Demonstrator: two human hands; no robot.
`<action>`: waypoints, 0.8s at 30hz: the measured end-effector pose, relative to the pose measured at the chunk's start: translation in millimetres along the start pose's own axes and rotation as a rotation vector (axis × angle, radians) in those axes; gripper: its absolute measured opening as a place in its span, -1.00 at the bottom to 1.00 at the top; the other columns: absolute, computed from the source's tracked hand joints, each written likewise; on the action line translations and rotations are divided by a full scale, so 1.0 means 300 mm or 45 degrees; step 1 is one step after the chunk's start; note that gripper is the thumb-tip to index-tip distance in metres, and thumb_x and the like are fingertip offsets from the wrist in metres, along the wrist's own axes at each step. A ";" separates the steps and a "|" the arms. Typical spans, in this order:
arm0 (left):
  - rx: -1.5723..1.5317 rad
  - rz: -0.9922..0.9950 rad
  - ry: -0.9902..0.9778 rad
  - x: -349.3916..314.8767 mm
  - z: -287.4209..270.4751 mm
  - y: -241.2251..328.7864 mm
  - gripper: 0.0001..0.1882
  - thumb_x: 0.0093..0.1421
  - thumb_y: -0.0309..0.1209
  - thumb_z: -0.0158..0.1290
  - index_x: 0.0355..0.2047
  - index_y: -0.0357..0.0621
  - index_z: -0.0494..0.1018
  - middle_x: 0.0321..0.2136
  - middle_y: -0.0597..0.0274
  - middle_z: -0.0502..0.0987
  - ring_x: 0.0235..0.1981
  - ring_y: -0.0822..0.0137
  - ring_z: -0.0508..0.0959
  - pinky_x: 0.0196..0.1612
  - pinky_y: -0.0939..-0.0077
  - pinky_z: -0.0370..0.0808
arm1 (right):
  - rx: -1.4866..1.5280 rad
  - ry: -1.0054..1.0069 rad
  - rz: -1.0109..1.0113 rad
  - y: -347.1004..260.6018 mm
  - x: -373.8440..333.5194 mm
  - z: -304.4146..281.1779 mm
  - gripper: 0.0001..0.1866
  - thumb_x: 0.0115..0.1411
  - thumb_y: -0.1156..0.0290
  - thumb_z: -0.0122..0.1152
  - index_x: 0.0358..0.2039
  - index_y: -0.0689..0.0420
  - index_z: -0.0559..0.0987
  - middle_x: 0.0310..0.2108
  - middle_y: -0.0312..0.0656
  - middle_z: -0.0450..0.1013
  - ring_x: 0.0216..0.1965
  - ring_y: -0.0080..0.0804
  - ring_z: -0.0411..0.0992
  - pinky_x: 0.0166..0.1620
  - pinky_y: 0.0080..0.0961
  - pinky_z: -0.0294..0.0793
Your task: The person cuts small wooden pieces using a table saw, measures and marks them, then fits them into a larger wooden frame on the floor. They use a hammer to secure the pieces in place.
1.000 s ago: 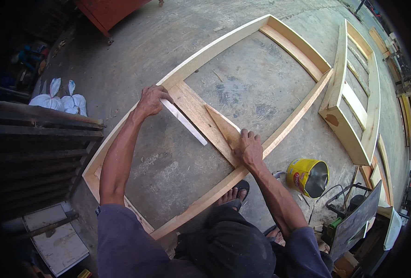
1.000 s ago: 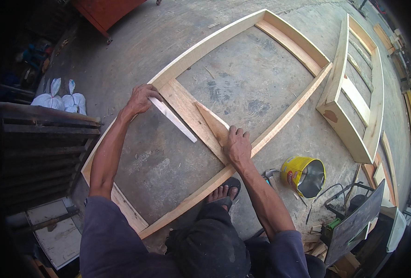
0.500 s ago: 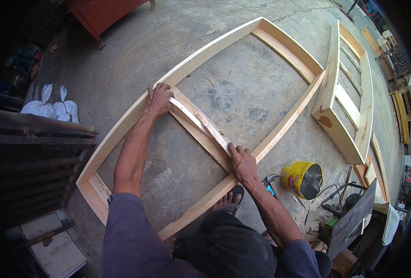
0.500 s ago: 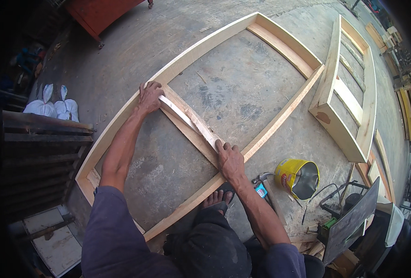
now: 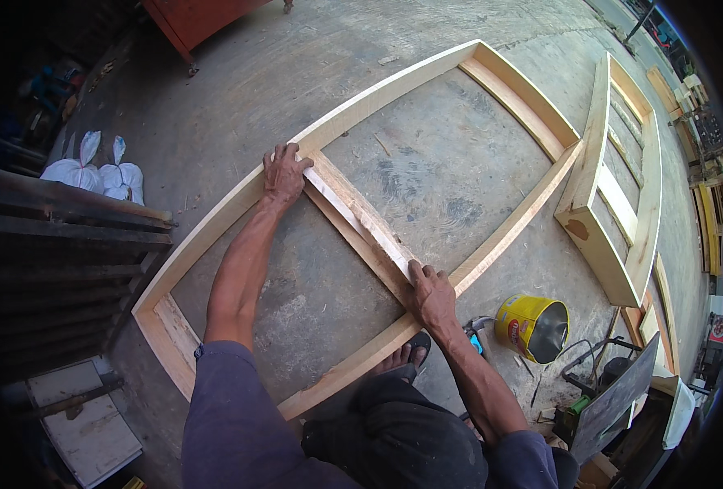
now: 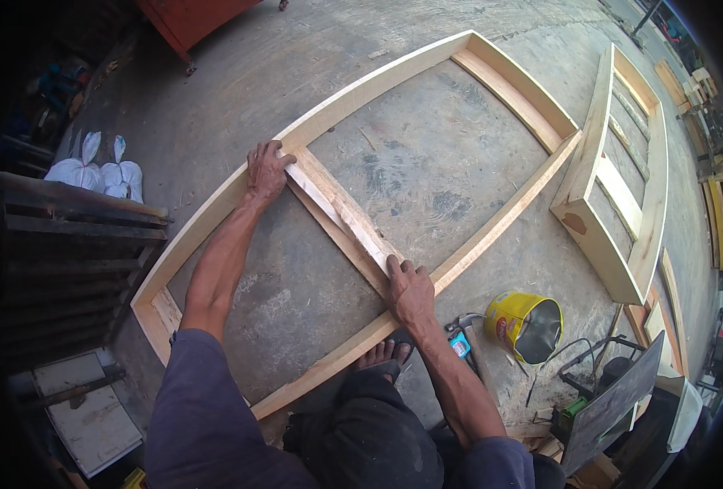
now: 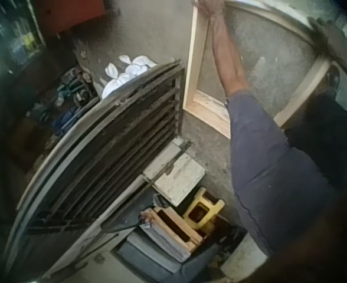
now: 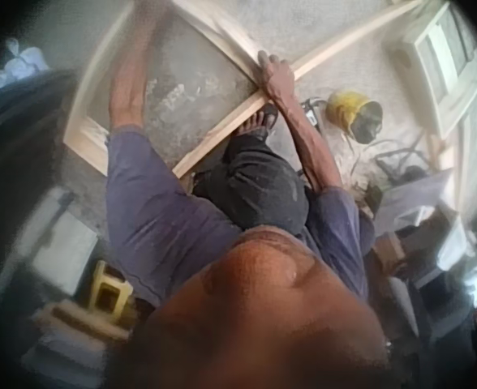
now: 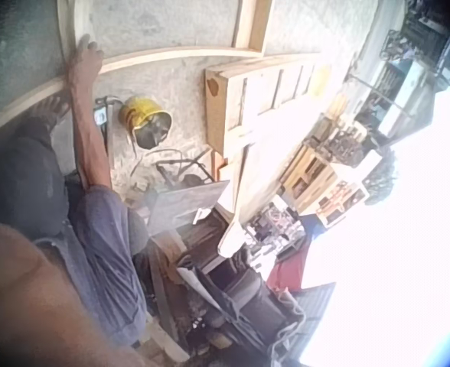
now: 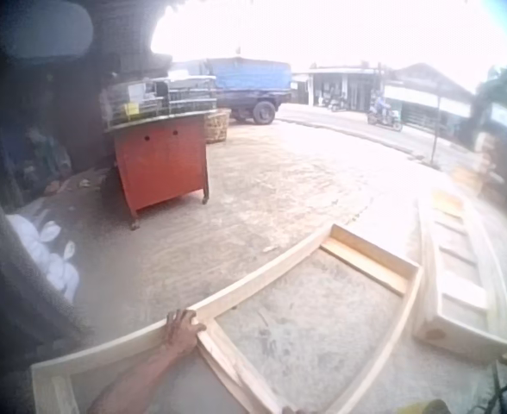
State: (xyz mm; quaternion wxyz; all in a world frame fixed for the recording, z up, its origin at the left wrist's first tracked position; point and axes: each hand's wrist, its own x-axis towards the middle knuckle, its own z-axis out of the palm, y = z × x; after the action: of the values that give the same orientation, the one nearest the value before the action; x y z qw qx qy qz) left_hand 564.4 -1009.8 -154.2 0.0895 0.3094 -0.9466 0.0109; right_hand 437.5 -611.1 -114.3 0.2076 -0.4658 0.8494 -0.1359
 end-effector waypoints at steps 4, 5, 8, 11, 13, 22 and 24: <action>0.046 -0.008 0.023 0.007 0.003 0.020 -0.64 0.16 -0.54 0.12 -0.14 0.20 0.74 0.14 0.16 0.51 0.24 0.03 0.39 0.28 -0.09 0.28 | -0.032 -0.021 -0.033 0.012 0.015 0.005 -0.57 0.22 0.42 0.22 0.12 0.01 0.45 -0.11 0.04 0.53 -0.13 0.19 0.52 -0.13 0.05 0.60; 0.058 -0.010 0.007 0.007 0.000 0.024 -0.62 0.15 -0.56 0.10 -0.13 0.17 0.74 0.16 0.15 0.51 0.24 0.02 0.40 0.28 -0.05 0.29 | -0.045 -0.035 -0.036 0.012 0.017 0.007 -0.54 0.21 0.40 0.25 0.14 0.01 0.45 -0.11 0.04 0.54 -0.13 0.20 0.51 -0.13 0.05 0.60; 0.059 -0.004 -0.012 0.009 -0.011 0.024 -0.54 0.15 -0.59 0.08 -0.02 0.19 0.71 0.18 0.16 0.50 0.26 0.00 0.38 0.31 -0.05 0.27 | -0.107 -0.094 -0.012 0.008 0.016 0.011 -0.57 0.26 0.41 0.19 0.15 0.00 0.43 -0.10 0.04 0.54 -0.11 0.18 0.52 -0.12 0.02 0.61; -0.017 0.008 -0.017 0.007 -0.020 0.009 -0.38 0.14 -0.63 0.05 0.19 0.21 0.59 0.22 0.11 0.46 0.28 -0.04 0.36 0.35 -0.06 0.26 | -0.098 -0.071 -0.008 0.003 0.013 0.011 -0.64 0.33 0.41 0.08 0.14 -0.03 0.42 -0.10 0.06 0.56 -0.09 0.14 0.54 -0.12 0.02 0.60; -0.033 0.036 -0.004 0.006 -0.030 -0.012 -0.29 0.15 -0.65 0.04 0.32 0.19 0.46 0.23 0.05 0.41 0.25 -0.04 0.36 0.33 -0.05 0.27 | -0.110 -0.135 0.023 0.002 0.013 0.008 -0.58 0.34 0.40 0.07 0.21 -0.03 0.39 -0.09 0.04 0.57 -0.07 0.12 0.54 -0.06 0.01 0.58; -0.319 0.281 0.124 -0.220 -0.166 0.241 -0.19 0.16 -0.59 0.17 0.44 0.05 0.25 0.25 -0.13 0.26 0.26 -0.13 0.32 0.32 -0.06 0.30 | 0.083 0.042 0.004 0.006 -0.064 -0.064 -0.10 0.23 0.30 0.39 0.48 0.24 0.15 0.06 0.05 0.53 0.10 0.06 0.44 0.25 -0.11 0.39; -0.496 0.413 -0.095 -0.326 -0.194 0.382 -0.15 0.14 -0.60 0.25 0.44 0.04 0.24 0.29 -0.11 0.25 0.30 -0.14 0.29 0.38 -0.07 0.27 | 0.277 0.219 -0.008 0.028 -0.092 -0.093 -0.20 0.26 0.32 0.37 0.42 0.28 0.24 0.02 0.08 0.52 0.08 0.05 0.43 0.19 -0.10 0.42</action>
State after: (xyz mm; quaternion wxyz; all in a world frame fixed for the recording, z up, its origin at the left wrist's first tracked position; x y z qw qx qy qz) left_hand 584.0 -855.7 -110.2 0.1094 0.1305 -0.9708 -0.1689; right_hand 431.2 -582.3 -87.2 0.1828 -0.4298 0.8428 -0.2674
